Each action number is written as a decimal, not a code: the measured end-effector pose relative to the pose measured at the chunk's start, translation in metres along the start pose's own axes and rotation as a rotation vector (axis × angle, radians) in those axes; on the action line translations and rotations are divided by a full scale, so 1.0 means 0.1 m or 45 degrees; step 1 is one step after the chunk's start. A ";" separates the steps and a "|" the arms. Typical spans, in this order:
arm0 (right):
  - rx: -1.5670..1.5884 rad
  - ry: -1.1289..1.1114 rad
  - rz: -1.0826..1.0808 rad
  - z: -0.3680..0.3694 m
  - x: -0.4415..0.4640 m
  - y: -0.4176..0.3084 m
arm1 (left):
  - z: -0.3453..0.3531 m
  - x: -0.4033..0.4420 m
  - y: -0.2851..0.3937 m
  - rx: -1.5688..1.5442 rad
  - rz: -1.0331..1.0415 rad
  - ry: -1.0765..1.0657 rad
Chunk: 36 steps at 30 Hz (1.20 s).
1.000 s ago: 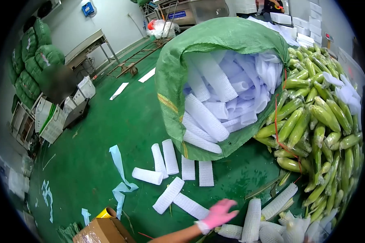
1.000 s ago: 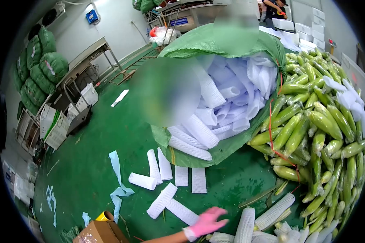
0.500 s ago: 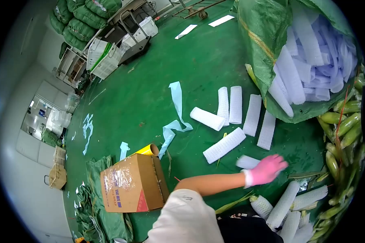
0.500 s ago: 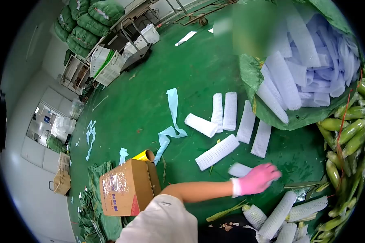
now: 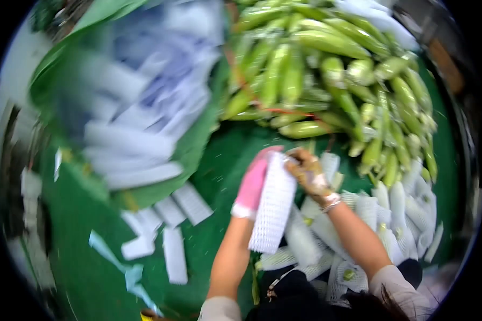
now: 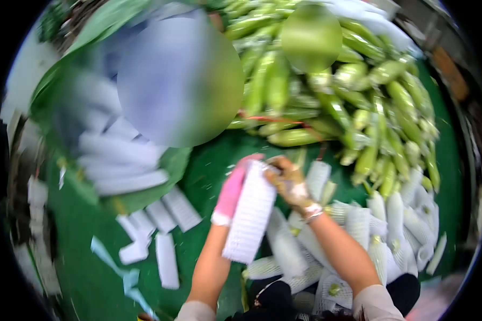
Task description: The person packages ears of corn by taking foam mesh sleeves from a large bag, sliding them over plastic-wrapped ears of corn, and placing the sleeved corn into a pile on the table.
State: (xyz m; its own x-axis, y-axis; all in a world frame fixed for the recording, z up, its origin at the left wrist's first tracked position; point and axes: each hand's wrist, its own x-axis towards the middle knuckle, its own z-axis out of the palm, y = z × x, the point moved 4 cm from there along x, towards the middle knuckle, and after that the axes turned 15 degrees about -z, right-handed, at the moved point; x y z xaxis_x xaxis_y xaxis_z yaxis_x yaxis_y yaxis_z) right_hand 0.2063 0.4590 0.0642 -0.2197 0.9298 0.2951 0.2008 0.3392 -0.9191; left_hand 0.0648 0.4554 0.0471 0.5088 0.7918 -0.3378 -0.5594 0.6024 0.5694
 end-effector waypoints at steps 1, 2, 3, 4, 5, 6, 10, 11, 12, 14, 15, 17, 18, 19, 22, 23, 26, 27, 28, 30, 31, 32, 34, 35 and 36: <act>0.214 0.130 0.017 0.01 -0.04 0.17 | -0.13 0.15 -0.15 0.136 0.085 0.147; 0.267 0.211 0.066 -0.02 -0.08 0.38 | -0.15 0.25 -0.23 0.051 0.103 0.151; 0.382 0.319 0.205 -0.05 -0.08 0.44 | -0.15 0.34 -0.30 -0.034 0.122 0.153; 0.503 0.421 0.337 -0.07 -0.08 0.51 | -0.10 0.40 -0.35 -0.338 0.052 -0.001; 0.346 0.446 0.273 -0.13 -0.07 0.56 | -0.14 0.53 -0.44 -0.239 -0.006 -0.033; 0.194 0.469 0.203 -0.16 -0.09 0.62 | -0.08 0.59 -0.46 -0.160 0.015 0.067; -0.339 0.625 0.196 -0.14 -0.27 1.24 | -0.01 0.88 -0.53 0.533 0.192 0.308; -0.344 0.662 0.225 -0.14 -0.22 1.15 | 0.02 0.91 -0.54 0.510 0.252 0.411; -0.160 0.763 0.213 -0.08 -0.23 1.22 | 0.02 0.91 -0.57 0.479 0.306 0.521; 0.113 0.920 0.125 0.01 -0.21 1.10 | -0.01 0.92 -0.65 0.230 0.287 0.581; 0.119 0.926 0.114 -0.02 -0.19 1.05 | 0.04 0.88 -0.64 0.167 0.368 0.565; 0.122 0.769 0.116 -0.04 -0.15 0.93 | 0.03 0.88 -0.64 0.084 0.395 0.514; 0.126 0.716 0.115 -0.06 -0.14 0.84 | 0.01 0.86 -0.66 -0.013 0.422 0.470; -0.191 0.626 -0.025 -0.12 -0.09 0.67 | 0.01 0.85 -0.69 -0.100 0.467 0.372; 0.408 0.643 -0.098 -0.07 -0.01 0.87 | 0.24 0.63 -0.49 0.328 0.423 0.498; 1.046 0.752 -0.019 -0.03 0.01 1.08 | 0.28 0.57 -0.52 0.345 0.304 0.463; 1.681 0.733 -0.016 0.08 -0.05 1.55 | 0.31 0.43 -0.45 0.696 0.384 0.595; 0.966 0.743 -0.010 -0.02 -0.07 1.47 | 0.15 0.50 -0.54 0.515 0.330 0.461; 0.251 0.718 -0.001 -0.12 -0.09 1.36 | -0.01 0.56 -0.62 0.335 0.273 0.327; 0.904 0.843 0.175 -0.19 0.01 1.13 | 0.05 0.50 -0.50 0.036 0.214 0.155; 1.090 0.896 0.292 -0.24 0.06 1.03 | 0.14 0.51 -0.34 0.051 0.289 0.093; 1.241 0.863 0.453 -0.27 0.08 1.00 | 0.24 0.53 -0.20 0.063 0.359 0.033; 1.387 0.842 0.629 -0.33 0.08 1.06 | 0.08 0.85 -0.12 -0.149 0.335 0.200; 1.133 0.762 0.523 -0.39 0.09 1.20 | -0.28 1.26 -0.17 0.254 0.549 0.289; 1.005 0.716 0.470 -0.39 0.11 1.31 | -0.62 1.66 -0.22 0.621 0.779 0.440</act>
State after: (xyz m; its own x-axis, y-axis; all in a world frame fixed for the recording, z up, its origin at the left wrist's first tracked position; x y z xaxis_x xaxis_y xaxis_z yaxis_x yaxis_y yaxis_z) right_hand 0.2673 0.5196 -0.0428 0.2468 0.9579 -0.1467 -0.5624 0.0183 -0.8267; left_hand 0.1208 0.5794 -0.0678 -0.0630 0.9976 -0.0301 -0.2860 0.0109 0.9582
